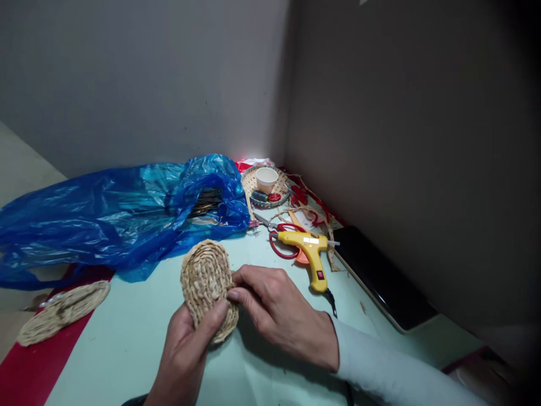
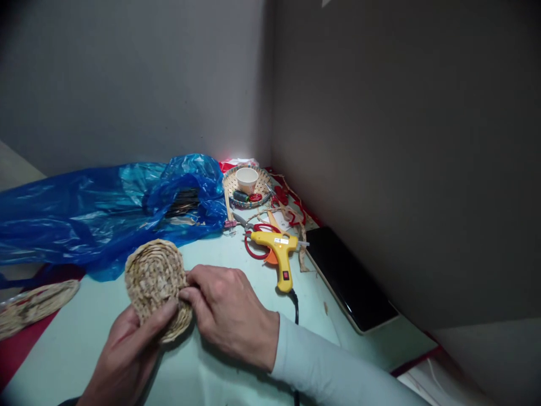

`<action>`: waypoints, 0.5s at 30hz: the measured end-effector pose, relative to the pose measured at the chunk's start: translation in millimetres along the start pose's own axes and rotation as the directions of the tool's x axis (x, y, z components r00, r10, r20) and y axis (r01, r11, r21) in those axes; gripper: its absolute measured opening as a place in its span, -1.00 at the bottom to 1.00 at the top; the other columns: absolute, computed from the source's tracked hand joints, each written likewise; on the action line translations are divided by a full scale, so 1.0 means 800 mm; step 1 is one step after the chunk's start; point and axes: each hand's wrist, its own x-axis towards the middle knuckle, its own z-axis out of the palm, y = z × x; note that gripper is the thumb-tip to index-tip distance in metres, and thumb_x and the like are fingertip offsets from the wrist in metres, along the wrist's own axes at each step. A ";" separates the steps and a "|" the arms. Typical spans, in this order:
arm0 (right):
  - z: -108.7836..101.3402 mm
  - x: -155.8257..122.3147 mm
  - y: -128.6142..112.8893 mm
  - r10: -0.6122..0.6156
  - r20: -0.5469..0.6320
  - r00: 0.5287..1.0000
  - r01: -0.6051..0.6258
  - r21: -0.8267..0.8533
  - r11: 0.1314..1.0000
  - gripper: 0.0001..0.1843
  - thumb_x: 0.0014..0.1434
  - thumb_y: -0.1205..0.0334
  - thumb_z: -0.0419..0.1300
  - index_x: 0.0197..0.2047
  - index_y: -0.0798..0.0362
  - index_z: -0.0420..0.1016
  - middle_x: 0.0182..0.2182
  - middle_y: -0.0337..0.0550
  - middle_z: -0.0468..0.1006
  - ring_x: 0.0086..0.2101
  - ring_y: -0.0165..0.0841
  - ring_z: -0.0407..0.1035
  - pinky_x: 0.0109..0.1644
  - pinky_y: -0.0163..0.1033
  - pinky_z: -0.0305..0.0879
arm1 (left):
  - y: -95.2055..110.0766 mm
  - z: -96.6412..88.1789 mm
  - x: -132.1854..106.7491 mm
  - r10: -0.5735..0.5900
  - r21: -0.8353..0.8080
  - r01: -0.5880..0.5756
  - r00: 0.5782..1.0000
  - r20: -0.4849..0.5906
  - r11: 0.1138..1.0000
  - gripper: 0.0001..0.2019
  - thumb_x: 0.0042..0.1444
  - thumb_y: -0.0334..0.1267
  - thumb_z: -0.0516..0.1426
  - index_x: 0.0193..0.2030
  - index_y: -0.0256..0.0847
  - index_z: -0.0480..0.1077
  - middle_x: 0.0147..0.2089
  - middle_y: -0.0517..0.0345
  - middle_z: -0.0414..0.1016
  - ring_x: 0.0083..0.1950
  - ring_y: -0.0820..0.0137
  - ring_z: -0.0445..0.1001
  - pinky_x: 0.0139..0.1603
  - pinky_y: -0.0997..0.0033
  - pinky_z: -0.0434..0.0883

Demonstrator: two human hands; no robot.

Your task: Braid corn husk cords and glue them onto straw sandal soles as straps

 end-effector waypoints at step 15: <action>-0.010 0.011 0.003 0.078 0.084 0.993 -0.082 0.056 0.995 -0.74 0.44 0.31 0.00 -0.29 0.07 0.42 -0.52 -0.31 0.52 -0.43 -0.44 0.41 -0.21 -0.35 0.23 | -0.003 -0.007 0.009 0.020 0.222 -0.031 0.998 0.053 0.975 -0.75 0.06 -0.09 0.32 -0.23 -0.23 0.63 -0.33 0.07 0.70 -0.29 0.26 0.60 -0.20 0.46 0.49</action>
